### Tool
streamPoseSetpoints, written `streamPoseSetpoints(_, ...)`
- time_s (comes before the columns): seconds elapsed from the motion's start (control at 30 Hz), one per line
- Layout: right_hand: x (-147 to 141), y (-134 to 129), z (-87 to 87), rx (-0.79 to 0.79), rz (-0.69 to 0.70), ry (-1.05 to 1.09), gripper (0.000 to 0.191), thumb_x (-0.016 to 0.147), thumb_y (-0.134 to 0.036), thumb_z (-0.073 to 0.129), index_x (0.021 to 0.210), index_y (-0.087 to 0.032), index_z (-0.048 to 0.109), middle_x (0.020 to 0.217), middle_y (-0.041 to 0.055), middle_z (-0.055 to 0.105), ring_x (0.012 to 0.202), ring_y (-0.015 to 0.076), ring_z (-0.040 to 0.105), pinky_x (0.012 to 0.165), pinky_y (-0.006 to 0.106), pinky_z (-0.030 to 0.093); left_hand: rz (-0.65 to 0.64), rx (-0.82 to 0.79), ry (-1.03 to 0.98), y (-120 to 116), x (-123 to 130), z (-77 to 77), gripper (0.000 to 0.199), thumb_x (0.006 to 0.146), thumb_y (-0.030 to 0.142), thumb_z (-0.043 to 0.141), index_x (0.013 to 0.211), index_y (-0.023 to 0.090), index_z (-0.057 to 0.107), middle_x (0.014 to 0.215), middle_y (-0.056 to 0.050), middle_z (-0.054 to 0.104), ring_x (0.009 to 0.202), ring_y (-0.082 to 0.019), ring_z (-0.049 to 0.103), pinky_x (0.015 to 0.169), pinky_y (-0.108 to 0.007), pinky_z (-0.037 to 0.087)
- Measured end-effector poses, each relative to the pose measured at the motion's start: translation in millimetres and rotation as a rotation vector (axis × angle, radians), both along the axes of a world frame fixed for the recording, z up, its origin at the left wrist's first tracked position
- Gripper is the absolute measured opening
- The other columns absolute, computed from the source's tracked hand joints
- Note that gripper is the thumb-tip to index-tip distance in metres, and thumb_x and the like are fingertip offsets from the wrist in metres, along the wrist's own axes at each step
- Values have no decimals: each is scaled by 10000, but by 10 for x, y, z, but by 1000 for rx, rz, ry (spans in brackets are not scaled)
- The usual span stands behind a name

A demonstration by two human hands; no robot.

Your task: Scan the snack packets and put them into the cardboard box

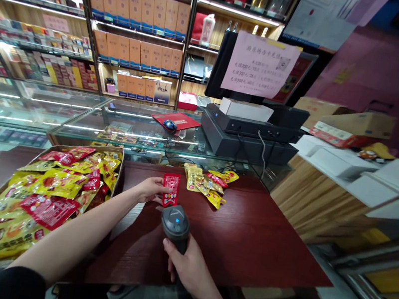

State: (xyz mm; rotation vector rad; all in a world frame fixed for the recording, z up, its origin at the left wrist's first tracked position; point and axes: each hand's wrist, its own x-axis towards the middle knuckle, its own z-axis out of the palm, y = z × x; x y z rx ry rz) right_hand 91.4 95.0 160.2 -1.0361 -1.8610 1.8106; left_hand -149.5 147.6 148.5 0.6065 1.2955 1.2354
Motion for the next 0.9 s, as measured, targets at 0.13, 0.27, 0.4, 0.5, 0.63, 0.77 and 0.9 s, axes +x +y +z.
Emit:
streamPoseSetpoints(0.13,-3,5,13,2,0,8,420,829,-557,578,978,-174,490,471,-97,504,344,95,440,365,199,375,-5,-9,25,6,20,10,468,559,257,896,941,117,664,807,-95,731,669,-216,698,580,-355,590)
streamPoseSetpoints(0.27,2,19,-12,16,-5,8,434,824,-578,579,952,-171,498,474,-91,507,345,99,447,358,203,368,5,-15,68,12,51,31,390,588,271,876,880,118,669,798,-105,730,702,-235,701,616,-380,585)
streamPoseSetpoints(0.4,12,28,-25,5,-24,3,449,820,-579,594,969,-166,501,480,-88,519,352,96,451,358,200,377,-6,-14,64,14,52,25,413,571,281,883,881,125,657,816,-109,734,696,-233,695,615,-391,587)
streamPoseSetpoints(0.5,37,34,-16,-8,-26,15,470,811,-579,612,1003,-165,499,491,-89,522,369,94,459,365,194,389,-21,-6,57,0,46,27,469,539,296,900,900,125,654,830,-108,732,699,-224,695,601,-371,587)
streamPoseSetpoints(0.63,91,61,5,-6,-22,-1,520,792,-613,616,1031,-166,502,501,-82,535,370,93,465,373,195,386,43,49,133,-45,12,181,511,523,335,908,919,138,651,828,-81,727,663,-187,683,559,-305,559)
streamPoseSetpoints(0.77,76,116,43,3,-14,-39,547,763,-643,625,995,-160,514,511,-65,554,382,100,484,387,207,397,189,168,364,-188,-263,581,473,561,379,875,915,150,661,802,-52,725,656,-166,672,566,-267,528)
streamPoseSetpoints(0.9,-31,140,85,-2,38,-7,580,731,-691,628,939,-159,529,516,-58,550,390,98,484,394,213,399,365,236,715,-624,-833,1040,456,574,413,846,897,137,682,747,-39,721,668,-182,671,591,-264,502)
